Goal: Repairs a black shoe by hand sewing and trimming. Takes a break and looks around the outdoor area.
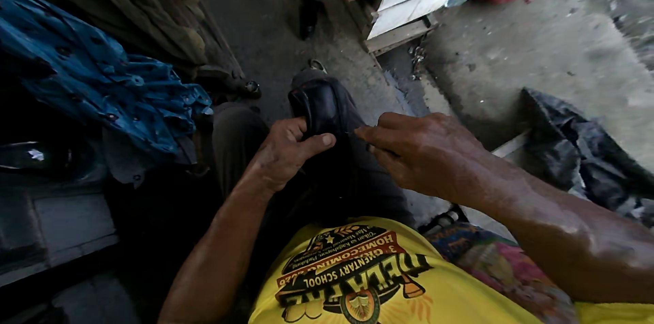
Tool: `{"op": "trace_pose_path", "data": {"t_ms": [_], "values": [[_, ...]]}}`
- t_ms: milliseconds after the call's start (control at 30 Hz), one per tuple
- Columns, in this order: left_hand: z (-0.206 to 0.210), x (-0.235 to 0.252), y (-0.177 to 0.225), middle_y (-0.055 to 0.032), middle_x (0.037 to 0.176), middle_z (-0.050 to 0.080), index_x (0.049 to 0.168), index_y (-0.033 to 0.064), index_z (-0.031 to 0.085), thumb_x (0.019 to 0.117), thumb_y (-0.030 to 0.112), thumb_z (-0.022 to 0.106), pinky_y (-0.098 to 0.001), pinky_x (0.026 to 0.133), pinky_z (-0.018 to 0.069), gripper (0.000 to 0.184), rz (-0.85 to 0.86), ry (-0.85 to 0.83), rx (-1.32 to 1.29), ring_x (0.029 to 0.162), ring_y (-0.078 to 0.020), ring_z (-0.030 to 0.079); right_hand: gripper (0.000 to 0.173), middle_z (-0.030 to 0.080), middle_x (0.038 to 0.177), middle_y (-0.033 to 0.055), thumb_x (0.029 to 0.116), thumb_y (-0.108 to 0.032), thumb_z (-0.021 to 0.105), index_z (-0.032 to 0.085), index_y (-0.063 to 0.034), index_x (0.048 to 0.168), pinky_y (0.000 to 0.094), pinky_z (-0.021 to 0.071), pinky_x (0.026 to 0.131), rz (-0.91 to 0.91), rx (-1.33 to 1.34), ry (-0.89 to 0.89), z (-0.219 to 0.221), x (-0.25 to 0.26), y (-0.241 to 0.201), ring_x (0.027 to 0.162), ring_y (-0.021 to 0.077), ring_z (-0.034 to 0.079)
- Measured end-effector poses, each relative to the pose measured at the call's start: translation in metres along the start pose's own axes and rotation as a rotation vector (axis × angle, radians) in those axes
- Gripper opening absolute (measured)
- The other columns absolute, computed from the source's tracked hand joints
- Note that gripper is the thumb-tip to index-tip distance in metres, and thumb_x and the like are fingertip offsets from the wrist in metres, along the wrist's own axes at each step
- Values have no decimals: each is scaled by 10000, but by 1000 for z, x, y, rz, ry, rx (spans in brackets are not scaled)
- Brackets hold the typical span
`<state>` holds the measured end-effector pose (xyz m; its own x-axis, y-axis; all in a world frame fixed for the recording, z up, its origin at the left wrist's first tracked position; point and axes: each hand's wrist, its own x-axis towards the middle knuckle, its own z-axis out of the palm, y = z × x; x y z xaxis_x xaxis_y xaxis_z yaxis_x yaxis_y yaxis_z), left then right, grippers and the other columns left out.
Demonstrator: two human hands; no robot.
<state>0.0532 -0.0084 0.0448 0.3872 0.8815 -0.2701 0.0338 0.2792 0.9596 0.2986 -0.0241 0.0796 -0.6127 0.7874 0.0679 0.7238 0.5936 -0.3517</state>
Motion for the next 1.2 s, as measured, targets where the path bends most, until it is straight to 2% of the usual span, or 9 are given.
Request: {"op": "trace_pose_path", "data": {"t_ms": [167,300,433,633,733,867,967,1067,1200], "values": [[-6,11,-13,-90,922,730,1040,8,703,981,68,647,-287,720,613,102,122,-118,-74,801,-134,705,243,587,766,63,920,-133,572,740,-84,1090,409,441,438,-82,-75,-70,-4,11,6,533,229,567],[-3,5,-3,-38,826,703,973,69,707,984,113,665,-232,565,539,61,13,-22,51,651,-83,633,244,656,816,65,926,-119,595,753,-86,1109,434,514,515,-45,23,-87,-2,18,11,617,230,633],[-7,14,-15,-80,887,724,1003,16,702,982,77,648,-286,692,604,84,111,-97,-59,770,-123,695,191,654,811,72,932,-127,585,726,-67,1045,452,532,536,-26,29,-79,7,24,8,646,245,653],[-7,10,-12,-72,882,726,1012,13,701,965,90,678,-281,714,601,93,75,-93,-40,781,-118,695,133,652,791,34,924,-137,589,703,-73,946,386,538,535,-43,84,-11,11,24,6,635,174,640],[-16,-10,4,41,793,617,962,53,635,1004,44,579,-179,679,529,70,-42,37,25,710,-16,598,169,637,787,2,942,-172,572,716,-84,951,318,509,512,-47,151,42,11,15,10,612,111,602],[-51,-12,6,-46,1031,672,1062,63,629,1105,214,410,-312,824,589,270,103,328,-128,924,-148,679,186,706,886,32,966,-145,597,748,-54,1024,307,567,643,41,260,30,11,3,19,705,103,650],[-87,-8,-1,6,1125,711,1004,106,666,1065,182,489,-283,881,578,202,150,559,86,994,-108,696,142,710,908,90,971,-79,649,737,-5,1054,339,565,699,173,374,-34,1,-1,17,728,140,647],[-98,-6,-11,-129,1440,528,1308,70,628,1044,259,589,-427,995,527,327,157,482,677,1231,-227,586,185,670,812,-10,984,-180,584,707,-99,1096,308,563,602,152,284,-46,10,-5,27,659,79,624],[-33,4,5,-102,1239,683,1269,82,708,1028,204,584,-359,953,572,298,363,92,763,1099,-169,673,206,686,901,150,1020,-129,535,652,-28,1157,517,573,713,267,275,-237,-3,8,16,780,296,687]]}}
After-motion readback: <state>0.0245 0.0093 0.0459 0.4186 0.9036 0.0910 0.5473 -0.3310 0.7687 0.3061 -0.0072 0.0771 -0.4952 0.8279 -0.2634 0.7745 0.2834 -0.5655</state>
